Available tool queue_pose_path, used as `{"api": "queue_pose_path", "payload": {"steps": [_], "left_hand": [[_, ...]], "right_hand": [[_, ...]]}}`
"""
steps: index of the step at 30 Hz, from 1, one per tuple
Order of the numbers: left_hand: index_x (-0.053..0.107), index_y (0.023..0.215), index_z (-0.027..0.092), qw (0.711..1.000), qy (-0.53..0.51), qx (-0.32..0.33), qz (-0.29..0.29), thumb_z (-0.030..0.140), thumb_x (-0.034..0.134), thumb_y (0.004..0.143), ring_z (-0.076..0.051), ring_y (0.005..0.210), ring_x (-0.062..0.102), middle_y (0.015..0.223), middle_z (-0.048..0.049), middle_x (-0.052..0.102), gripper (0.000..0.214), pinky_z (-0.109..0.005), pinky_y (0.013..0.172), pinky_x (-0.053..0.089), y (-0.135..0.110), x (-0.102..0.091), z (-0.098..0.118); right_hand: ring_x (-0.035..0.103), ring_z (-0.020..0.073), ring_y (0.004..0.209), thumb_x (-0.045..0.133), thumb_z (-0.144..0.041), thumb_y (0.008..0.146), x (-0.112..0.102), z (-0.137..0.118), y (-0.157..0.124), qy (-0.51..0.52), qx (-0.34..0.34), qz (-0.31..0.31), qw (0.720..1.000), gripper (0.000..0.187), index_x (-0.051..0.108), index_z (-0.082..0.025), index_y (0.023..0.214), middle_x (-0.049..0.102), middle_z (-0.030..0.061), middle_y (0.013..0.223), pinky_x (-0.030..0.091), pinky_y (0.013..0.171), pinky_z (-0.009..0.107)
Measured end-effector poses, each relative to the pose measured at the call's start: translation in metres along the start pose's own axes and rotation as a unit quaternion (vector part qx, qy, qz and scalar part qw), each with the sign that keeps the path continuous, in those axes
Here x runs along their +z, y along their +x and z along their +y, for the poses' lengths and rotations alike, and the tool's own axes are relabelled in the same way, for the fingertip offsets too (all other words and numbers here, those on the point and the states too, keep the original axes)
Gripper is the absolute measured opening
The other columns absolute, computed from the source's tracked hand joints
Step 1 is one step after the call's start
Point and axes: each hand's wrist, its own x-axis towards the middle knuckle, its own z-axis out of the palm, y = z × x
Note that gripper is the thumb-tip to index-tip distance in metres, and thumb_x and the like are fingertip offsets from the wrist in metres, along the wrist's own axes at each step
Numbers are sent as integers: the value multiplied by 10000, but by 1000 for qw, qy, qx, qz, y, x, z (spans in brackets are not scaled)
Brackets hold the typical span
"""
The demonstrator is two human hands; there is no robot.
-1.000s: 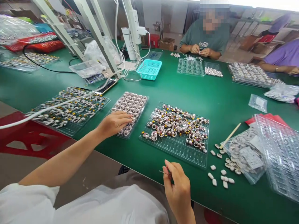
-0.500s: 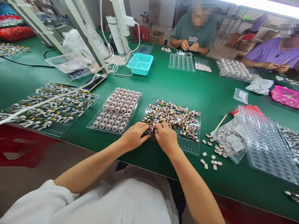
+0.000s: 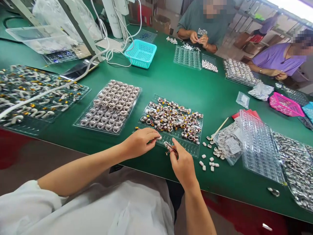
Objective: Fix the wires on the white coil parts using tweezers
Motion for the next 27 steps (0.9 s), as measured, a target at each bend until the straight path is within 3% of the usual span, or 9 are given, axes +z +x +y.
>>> {"api": "queue_pose_path", "payload": {"steps": [4,8,10,16,19,22,27], "left_hand": [[684,1030,117,999,-13,17,-29,70,538,897,-233,945,681,1014,-121,736,203,-367,844,576,4,13,14],[695,1077,101,994,32,10,-103,44,518,907,-260,959,647,1050,-138,727,252,-418,856,568,5,24,21],[679,1142,95,992,51,-3,-112,42,517,903,-280,1012,625,1108,-159,710,293,-453,896,556,4,26,23],[587,1319,141,997,-37,26,-69,169,535,957,-300,1220,550,1359,-183,605,367,-508,1031,487,7,23,31],[625,1260,149,988,-106,38,-103,167,498,979,-255,1056,629,1176,-155,701,308,-429,918,531,9,25,32],[652,1198,135,985,-128,8,-119,193,513,982,-230,911,643,974,-120,731,264,-371,831,527,12,26,32],[668,1154,116,983,-142,-42,-110,207,543,968,-235,922,636,982,-116,729,242,-366,849,511,13,20,35]], "right_hand": [[730,183,797,558,-299,967,0,8,-19,45,57,53,996,256,692,-213,1167,772,58,993,588,719,300],[696,184,889,601,-308,952,3,12,-25,74,39,134,987,187,737,-220,1043,720,76,1053,561,663,268],[676,181,884,616,-308,943,5,13,-25,76,40,168,982,172,745,-210,1002,690,79,1028,549,664,268],[677,164,845,611,-282,951,5,14,-26,155,72,137,976,140,729,-216,986,722,38,944,551,741,273],[686,158,801,618,-261,947,6,13,-27,176,69,118,975,136,731,-229,1015,739,28,929,559,714,267],[682,166,830,607,-208,947,7,10,-27,139,23,141,980,143,726,-231,1023,729,36,944,560,724,282],[657,186,898,616,-128,924,14,8,-28,40,-69,212,974,228,713,-234,1101,658,67,992,566,744,316]]}}
